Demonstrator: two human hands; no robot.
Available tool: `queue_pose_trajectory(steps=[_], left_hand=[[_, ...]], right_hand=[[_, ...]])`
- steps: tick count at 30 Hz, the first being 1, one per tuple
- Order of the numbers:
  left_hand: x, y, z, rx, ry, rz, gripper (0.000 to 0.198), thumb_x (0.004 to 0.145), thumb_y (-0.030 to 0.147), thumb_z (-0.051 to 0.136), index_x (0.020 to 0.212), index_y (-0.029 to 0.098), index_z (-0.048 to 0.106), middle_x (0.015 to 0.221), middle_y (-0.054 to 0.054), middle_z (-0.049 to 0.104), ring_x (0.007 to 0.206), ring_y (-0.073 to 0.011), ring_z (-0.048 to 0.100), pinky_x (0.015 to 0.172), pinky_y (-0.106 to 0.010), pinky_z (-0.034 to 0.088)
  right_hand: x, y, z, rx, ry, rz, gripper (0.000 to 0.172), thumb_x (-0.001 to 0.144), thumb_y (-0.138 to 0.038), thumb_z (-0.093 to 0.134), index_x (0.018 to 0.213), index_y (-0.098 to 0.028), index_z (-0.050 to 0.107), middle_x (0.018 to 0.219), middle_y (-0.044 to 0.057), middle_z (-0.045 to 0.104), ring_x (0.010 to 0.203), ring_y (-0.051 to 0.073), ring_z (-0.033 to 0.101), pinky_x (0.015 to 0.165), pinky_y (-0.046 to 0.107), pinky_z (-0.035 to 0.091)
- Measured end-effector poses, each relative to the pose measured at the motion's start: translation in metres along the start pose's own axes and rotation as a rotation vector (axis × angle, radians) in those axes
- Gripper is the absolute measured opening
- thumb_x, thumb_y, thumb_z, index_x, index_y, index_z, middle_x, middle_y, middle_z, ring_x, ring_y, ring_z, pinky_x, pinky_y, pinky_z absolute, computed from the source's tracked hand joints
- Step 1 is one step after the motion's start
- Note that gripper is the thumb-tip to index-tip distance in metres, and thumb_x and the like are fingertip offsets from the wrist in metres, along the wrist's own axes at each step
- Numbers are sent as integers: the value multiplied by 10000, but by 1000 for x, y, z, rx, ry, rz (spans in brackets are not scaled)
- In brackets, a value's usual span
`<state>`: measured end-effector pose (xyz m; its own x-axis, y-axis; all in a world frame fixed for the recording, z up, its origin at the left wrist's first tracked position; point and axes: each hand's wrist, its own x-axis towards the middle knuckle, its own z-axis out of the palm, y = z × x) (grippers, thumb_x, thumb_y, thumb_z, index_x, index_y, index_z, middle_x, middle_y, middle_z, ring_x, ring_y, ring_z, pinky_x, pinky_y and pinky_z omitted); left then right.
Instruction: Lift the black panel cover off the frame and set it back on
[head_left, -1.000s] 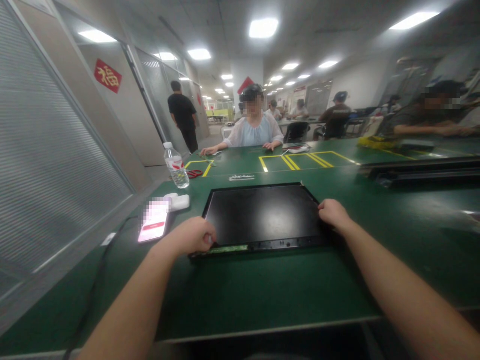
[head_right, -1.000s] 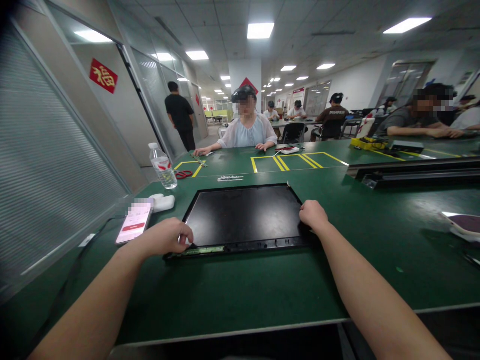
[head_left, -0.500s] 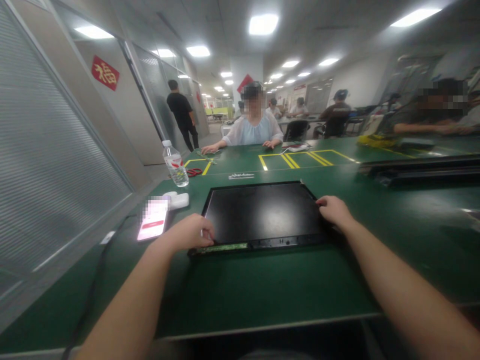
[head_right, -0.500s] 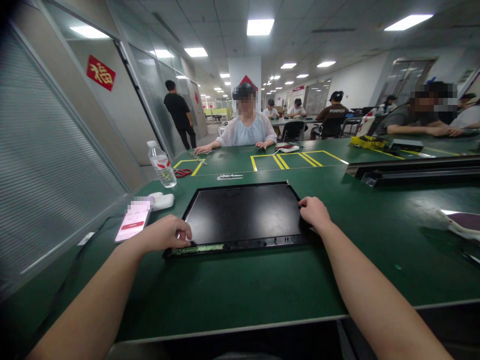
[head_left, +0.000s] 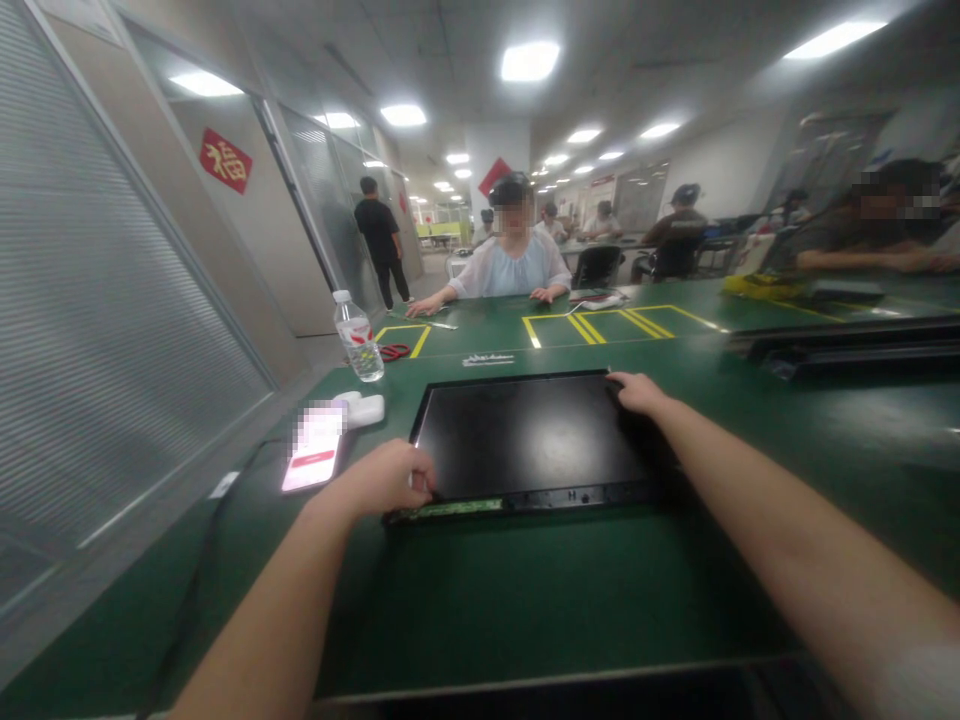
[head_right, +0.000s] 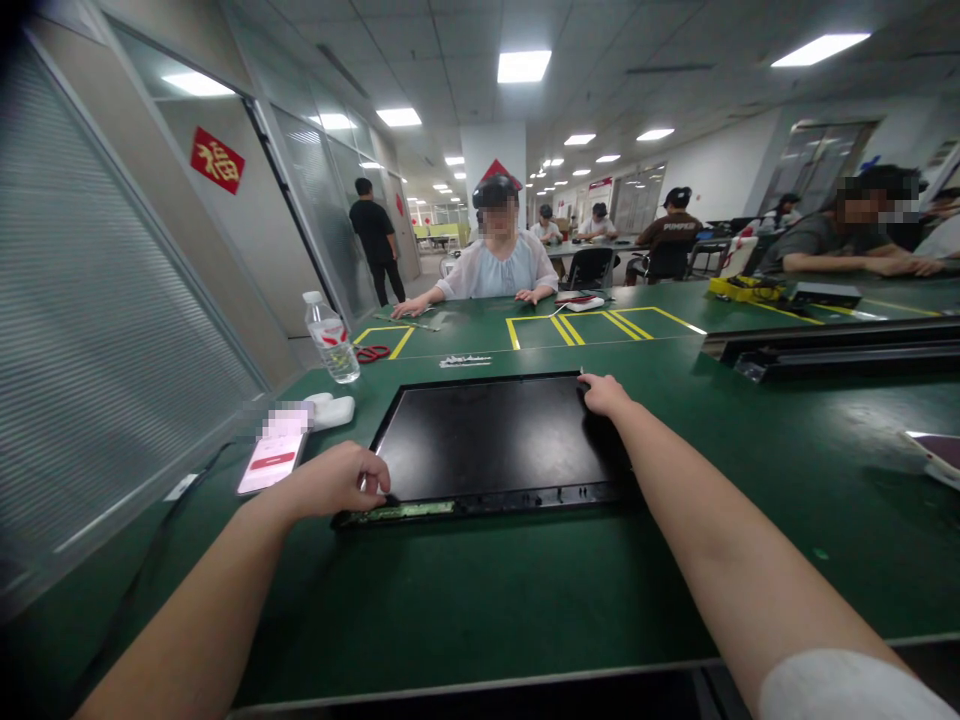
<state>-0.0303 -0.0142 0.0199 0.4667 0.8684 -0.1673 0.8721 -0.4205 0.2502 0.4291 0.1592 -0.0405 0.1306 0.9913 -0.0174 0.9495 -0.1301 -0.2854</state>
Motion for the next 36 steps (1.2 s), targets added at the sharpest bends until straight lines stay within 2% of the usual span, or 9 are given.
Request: queue_pose_trajectory(steps=[6, 14, 20, 26, 33, 36], left_hand=[[-1, 3, -2, -8, -30, 16, 177, 754, 201, 683, 878, 219, 808, 776, -8, 778, 708, -172, 703, 692, -259, 475], [-2, 3, 1, 19, -38, -13, 192, 744, 189, 684, 890, 217, 806, 798, -15, 784, 727, -183, 706, 694, -271, 473], [-3, 8, -2, 39, -42, -14, 214, 749, 185, 673, 910, 227, 806, 806, -12, 790, 742, -188, 712, 713, -274, 473], [-3, 7, -3, 39, -48, -9, 224, 745, 192, 671, 920, 232, 805, 811, -7, 790, 743, -186, 713, 707, -273, 473], [-2, 7, -2, 42, -43, 2, 235, 734, 179, 651, 901, 240, 805, 796, -8, 780, 727, -181, 701, 700, -265, 477], [-2, 6, -2, 17, -46, 5, 219, 733, 196, 659, 891, 243, 803, 805, -8, 781, 734, -182, 702, 700, -265, 480]], right_hand=[[17, -10, -2, -50, -35, 23, 676, 819, -143, 581, 1482, -274, 596, 1401, 116, 609, 1169, 240, 660, 1037, 309, 489], [35, -19, -6, -106, -86, -16, 695, 769, -87, 599, 1439, -265, 627, 1391, 96, 654, 1280, 280, 616, 1059, 371, 496], [35, -24, -10, -122, -140, -28, 695, 783, -56, 615, 1442, -277, 624, 1404, 118, 639, 1283, 288, 617, 1061, 376, 489], [36, -29, -7, -136, -145, 28, 709, 777, -144, 716, 1462, -282, 592, 1365, 178, 623, 1169, 320, 674, 995, 434, 525], [37, -32, -5, -163, -127, 56, 629, 779, -168, 684, 1393, -294, 623, 1281, 162, 642, 1145, 311, 670, 934, 403, 544], [33, -31, -4, -164, -113, 53, 645, 796, -169, 662, 1425, -298, 606, 1310, 165, 629, 1145, 311, 672, 933, 396, 545]])
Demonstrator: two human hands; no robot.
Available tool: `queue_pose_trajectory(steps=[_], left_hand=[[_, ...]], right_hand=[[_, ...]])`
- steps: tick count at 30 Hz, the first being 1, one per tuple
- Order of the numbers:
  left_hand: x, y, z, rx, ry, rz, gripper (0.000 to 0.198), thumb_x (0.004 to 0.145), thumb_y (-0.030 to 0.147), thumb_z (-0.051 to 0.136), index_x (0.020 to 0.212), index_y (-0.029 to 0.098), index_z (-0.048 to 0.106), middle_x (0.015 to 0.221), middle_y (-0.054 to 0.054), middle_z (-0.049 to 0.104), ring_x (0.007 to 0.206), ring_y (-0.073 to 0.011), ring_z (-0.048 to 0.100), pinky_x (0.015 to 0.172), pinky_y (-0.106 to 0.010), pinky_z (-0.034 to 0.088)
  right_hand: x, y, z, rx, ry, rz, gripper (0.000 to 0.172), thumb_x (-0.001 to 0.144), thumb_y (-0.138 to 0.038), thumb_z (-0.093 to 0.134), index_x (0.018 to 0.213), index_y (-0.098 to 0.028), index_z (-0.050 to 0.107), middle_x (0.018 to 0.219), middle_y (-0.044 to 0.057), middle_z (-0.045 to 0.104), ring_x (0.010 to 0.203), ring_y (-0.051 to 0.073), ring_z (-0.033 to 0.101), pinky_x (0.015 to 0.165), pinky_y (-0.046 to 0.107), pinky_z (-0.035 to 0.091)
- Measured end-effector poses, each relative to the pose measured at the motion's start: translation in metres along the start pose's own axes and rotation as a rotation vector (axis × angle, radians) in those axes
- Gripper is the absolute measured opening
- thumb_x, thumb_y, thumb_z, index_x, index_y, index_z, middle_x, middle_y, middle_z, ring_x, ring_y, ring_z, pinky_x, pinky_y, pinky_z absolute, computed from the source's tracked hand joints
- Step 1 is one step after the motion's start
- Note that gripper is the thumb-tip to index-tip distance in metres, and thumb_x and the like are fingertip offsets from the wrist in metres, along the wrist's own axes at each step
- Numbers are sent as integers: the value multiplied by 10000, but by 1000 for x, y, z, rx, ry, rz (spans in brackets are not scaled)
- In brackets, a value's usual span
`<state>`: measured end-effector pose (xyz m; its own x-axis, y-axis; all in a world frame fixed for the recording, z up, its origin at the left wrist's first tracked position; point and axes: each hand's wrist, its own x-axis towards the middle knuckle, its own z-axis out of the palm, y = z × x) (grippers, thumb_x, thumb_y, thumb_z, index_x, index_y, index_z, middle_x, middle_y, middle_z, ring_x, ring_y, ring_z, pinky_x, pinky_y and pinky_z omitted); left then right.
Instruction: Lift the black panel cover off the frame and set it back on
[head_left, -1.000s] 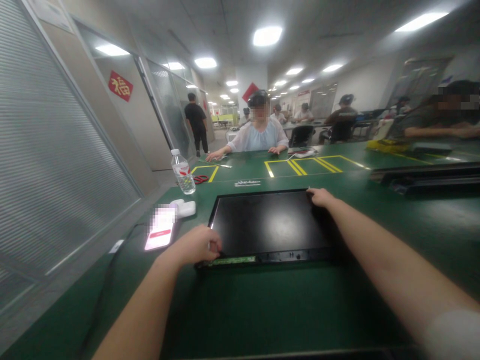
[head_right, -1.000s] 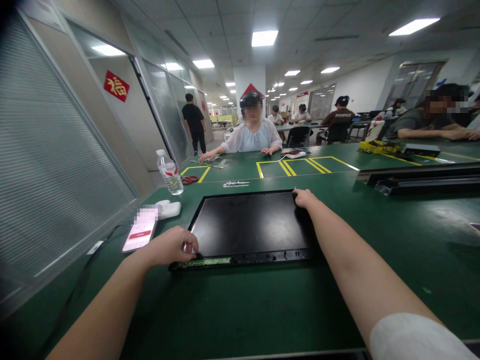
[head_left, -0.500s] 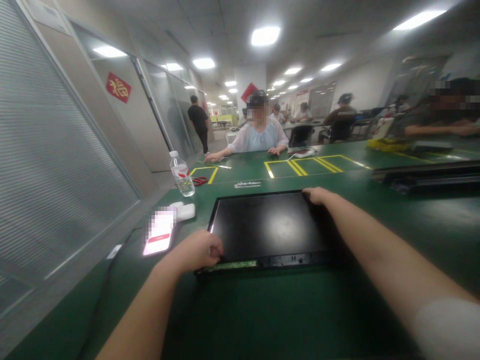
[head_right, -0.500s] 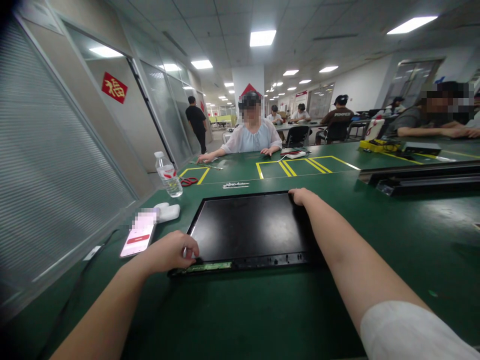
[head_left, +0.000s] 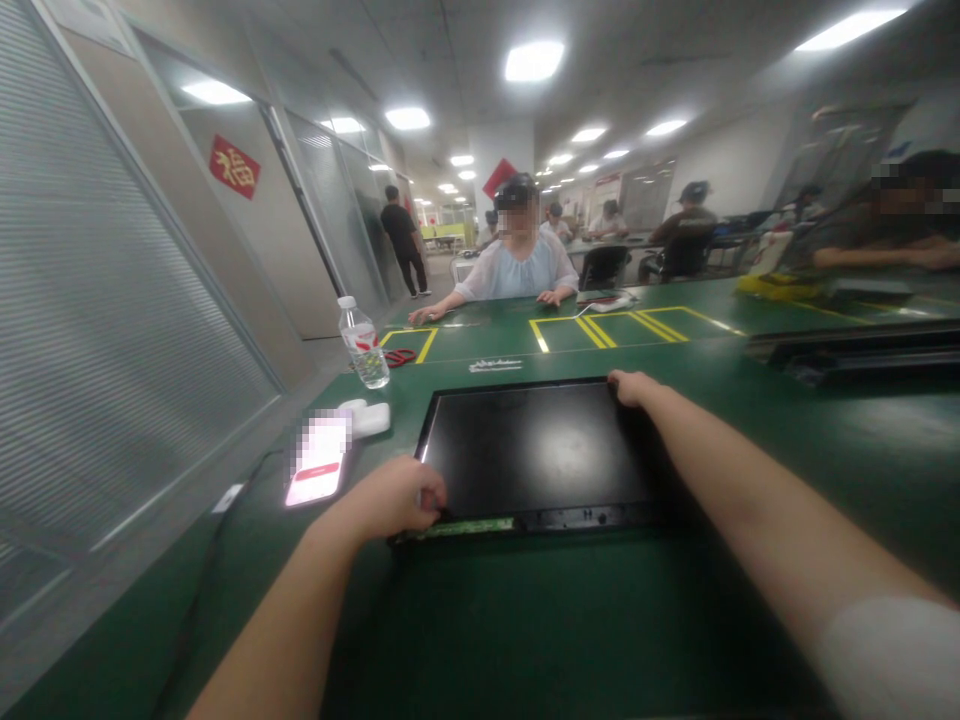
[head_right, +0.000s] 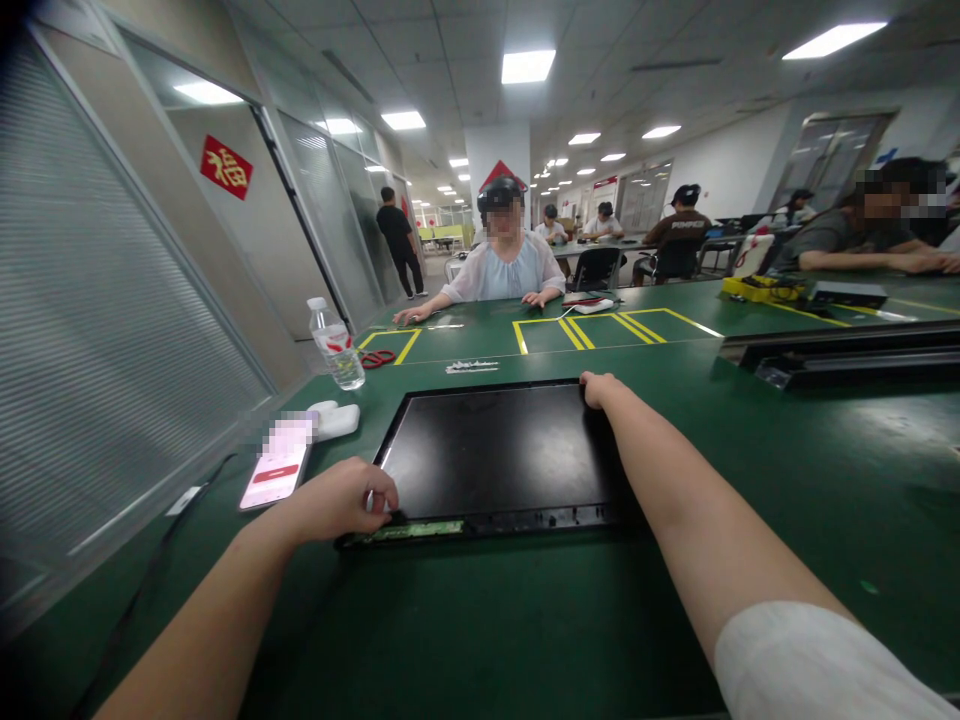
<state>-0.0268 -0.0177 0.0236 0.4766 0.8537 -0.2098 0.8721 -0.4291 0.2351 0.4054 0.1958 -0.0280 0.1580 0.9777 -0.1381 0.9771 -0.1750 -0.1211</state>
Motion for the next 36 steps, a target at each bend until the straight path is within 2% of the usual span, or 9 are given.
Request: queue_pose_trajectory(steps=[3, 6, 10, 13, 16, 18, 25, 29, 36], left_hand=[[0, -3, -1, -72, -1, -25, 185, 762, 298, 691, 897, 231, 799, 794, -14, 778, 727, -187, 704, 691, -267, 489], [2, -10, -1, -176, 47, -120, 286, 842, 435, 632, 916, 202, 780, 762, -29, 768, 663, -189, 698, 642, -274, 501], [8, -25, 2, -82, 306, -387, 330, 882, 445, 578, 1009, 199, 758, 958, -83, 794, 834, -234, 734, 691, -294, 522], [14, -37, 8, 4, 385, -523, 386, 883, 477, 578, 1064, 174, 733, 1101, -148, 774, 953, -277, 735, 745, -313, 538], [20, -44, 15, -3, 330, -561, 492, 903, 592, 514, 1004, 158, 722, 1044, -177, 762, 903, -290, 736, 709, -319, 539], [23, -43, 18, 24, 329, -590, 508, 919, 592, 471, 971, 152, 720, 1038, -189, 743, 900, -299, 728, 722, -333, 537], [30, -29, 19, 116, 228, -590, 498, 982, 452, 342, 1019, 150, 736, 1125, -224, 699, 1014, -327, 707, 857, -382, 527], [30, -33, 22, 110, 226, -599, 501, 988, 437, 321, 1079, 159, 726, 1173, -221, 689, 1067, -338, 691, 871, -397, 526], [33, -36, 25, 118, 223, -599, 495, 991, 412, 313, 1110, 156, 720, 1206, -223, 685, 1104, -356, 673, 901, -420, 513]], right_hand=[[-9, 5, 1, 13, 16, -16, 688, 831, -167, 610, 1504, -296, 545, 1370, 178, 605, 1191, 314, 655, 958, 385, 532], [-23, 13, 3, 82, 81, -48, 701, 849, -137, 548, 1541, -245, 506, 1388, 163, 621, 1235, 286, 635, 997, 337, 504], [-49, 30, 11, 221, 149, -64, 725, 791, -88, 555, 1509, -191, 548, 1354, 124, 671, 1214, 249, 649, 990, 273, 496], [-70, 46, 20, 241, 143, -81, 662, 741, -88, 600, 1392, -196, 662, 1301, 113, 699, 1189, 248, 662, 983, 270, 503], [-89, 61, 28, 195, 173, -29, 547, 688, -137, 685, 1216, -253, 770, 1156, 100, 740, 1085, 269, 701, 952, 310, 529], [-100, 68, 30, 171, 161, -26, 500, 678, -145, 693, 1153, -261, 797, 1118, 91, 745, 1055, 267, 710, 947, 316, 533], [-120, 69, 29, 197, 141, -92, 545, 722, -82, 624, 1228, -212, 780, 1243, 104, 734, 1143, 261, 694, 992, 295, 512], [-121, 66, 27, 240, 115, -58, 564, 718, -15, 579, 1225, -166, 776, 1280, 123, 721, 1199, 265, 675, 1011, 291, 502], [-121, 65, 25, 379, 95, 11, 578, 670, 47, 582, 1173, -148, 790, 1226, 133, 743, 1153, 258, 700, 958, 262, 519]])
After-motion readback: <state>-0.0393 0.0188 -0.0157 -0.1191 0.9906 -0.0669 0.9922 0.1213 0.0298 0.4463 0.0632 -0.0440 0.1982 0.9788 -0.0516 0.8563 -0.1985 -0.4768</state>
